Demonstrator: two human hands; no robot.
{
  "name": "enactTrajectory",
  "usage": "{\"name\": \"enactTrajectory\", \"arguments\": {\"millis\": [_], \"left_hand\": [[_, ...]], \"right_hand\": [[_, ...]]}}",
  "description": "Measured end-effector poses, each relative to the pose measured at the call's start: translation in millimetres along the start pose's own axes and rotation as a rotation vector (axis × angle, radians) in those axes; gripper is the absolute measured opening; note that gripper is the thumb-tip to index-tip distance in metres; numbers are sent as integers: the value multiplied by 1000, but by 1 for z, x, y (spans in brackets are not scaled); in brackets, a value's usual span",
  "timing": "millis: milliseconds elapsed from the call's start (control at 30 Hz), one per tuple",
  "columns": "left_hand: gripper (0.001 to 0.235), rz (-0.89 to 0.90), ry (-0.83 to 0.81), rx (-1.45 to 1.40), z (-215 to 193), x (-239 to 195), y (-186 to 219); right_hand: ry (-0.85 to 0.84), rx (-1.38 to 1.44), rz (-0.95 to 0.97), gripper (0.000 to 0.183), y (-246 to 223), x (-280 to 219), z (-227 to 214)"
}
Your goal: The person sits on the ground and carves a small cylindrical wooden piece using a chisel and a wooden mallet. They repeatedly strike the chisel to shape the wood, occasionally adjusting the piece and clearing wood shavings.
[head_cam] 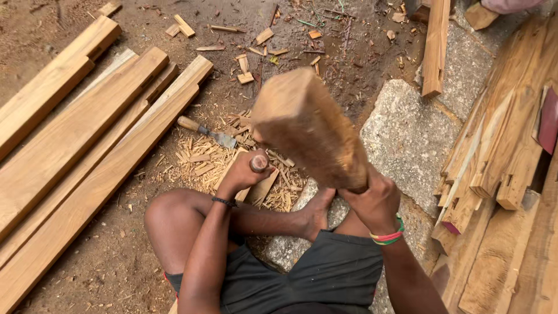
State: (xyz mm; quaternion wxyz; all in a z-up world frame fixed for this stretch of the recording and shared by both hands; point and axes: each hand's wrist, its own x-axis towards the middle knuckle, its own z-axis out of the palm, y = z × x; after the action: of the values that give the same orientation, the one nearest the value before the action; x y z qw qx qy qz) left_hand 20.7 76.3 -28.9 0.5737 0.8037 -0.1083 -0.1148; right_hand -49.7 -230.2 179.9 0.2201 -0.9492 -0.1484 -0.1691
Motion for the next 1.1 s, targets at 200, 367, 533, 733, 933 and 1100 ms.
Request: {"name": "enactTrajectory", "arguments": {"millis": [200,367,533,733,933,1100], "left_hand": [[30,-4,21,-6,2,-2,-4],[45,105,76,-3,7,-11,-53],[20,76,10,-108,-6,-18,-17],[19,80,-7,-205,-9,-16,-24],[64,147,123,-19,2,-10,-120],[56,122,58,-131,5,-11,-125]], "right_hand": [[-330,-154,95,49,24,-23,40],[-325,-212,-3,55,15,-9,9],[-35,73,-11,53,6,-4,-6],[9,303,142,51,-6,-23,52],[-395,-132,-39,71,6,-10,18],[-132,34,-69,63,3,-11,-7]]}}
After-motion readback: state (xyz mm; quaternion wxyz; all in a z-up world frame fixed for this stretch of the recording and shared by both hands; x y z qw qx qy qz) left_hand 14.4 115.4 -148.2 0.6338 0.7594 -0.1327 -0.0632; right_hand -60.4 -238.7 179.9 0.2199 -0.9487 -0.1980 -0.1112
